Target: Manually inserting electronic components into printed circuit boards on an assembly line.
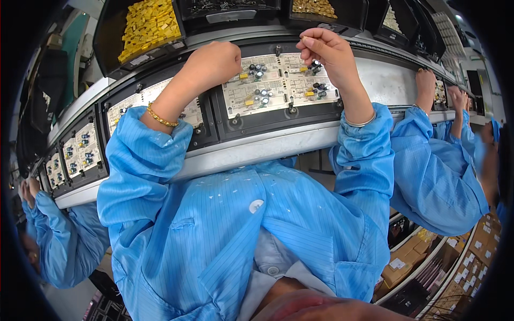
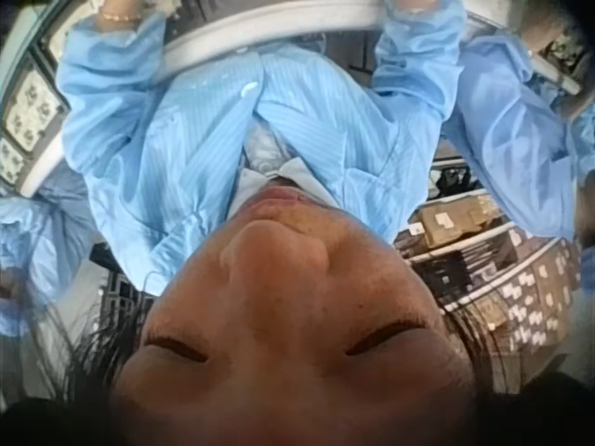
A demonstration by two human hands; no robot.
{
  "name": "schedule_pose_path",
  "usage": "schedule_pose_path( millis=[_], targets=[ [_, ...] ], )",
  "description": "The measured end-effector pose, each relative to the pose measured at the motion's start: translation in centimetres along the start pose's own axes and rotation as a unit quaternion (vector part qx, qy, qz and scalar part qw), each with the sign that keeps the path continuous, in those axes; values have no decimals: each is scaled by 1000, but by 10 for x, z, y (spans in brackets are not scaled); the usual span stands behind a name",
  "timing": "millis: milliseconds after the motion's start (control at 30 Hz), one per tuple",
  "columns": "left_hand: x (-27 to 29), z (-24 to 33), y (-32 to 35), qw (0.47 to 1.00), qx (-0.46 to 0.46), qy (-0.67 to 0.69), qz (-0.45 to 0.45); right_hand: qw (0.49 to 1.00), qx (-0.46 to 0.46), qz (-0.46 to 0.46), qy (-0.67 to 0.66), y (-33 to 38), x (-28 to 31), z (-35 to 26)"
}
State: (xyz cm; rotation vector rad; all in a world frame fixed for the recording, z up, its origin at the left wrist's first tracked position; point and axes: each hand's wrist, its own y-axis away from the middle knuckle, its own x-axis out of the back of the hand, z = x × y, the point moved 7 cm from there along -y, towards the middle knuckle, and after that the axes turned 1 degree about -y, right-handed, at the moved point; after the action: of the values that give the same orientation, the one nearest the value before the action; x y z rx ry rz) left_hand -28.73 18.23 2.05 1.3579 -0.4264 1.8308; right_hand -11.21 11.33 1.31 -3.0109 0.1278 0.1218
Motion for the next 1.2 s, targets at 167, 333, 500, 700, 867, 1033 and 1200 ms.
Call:
schedule_pose_path(
  millis=[167,333,500,700,867,1033,1200],
  targets=[
    [0,2,-5,999,9,-30,-21,999,6,23,27,-3,-2,0],
    [1,10,-2,997,-23,-75,14,1000,-15,-2,24,-1,-11,-2],
    [2,21,1,992,-58,-105,35,986,-27,-23,163,1,-10,-6],
    [1,17,2,988,-93,-110,51,914,112,-49,387,3,9,-10],
    [20,13,51,970,-154,69,176,834,193,-83,511,6,6,-14],
    [16,-4,77,950,-160,158,216,798,199,-108,559,2,-3,-17],
    [12,-19,83,949,-159,179,206,766,218,-123,592,-2,-15,-18]
  ],
)
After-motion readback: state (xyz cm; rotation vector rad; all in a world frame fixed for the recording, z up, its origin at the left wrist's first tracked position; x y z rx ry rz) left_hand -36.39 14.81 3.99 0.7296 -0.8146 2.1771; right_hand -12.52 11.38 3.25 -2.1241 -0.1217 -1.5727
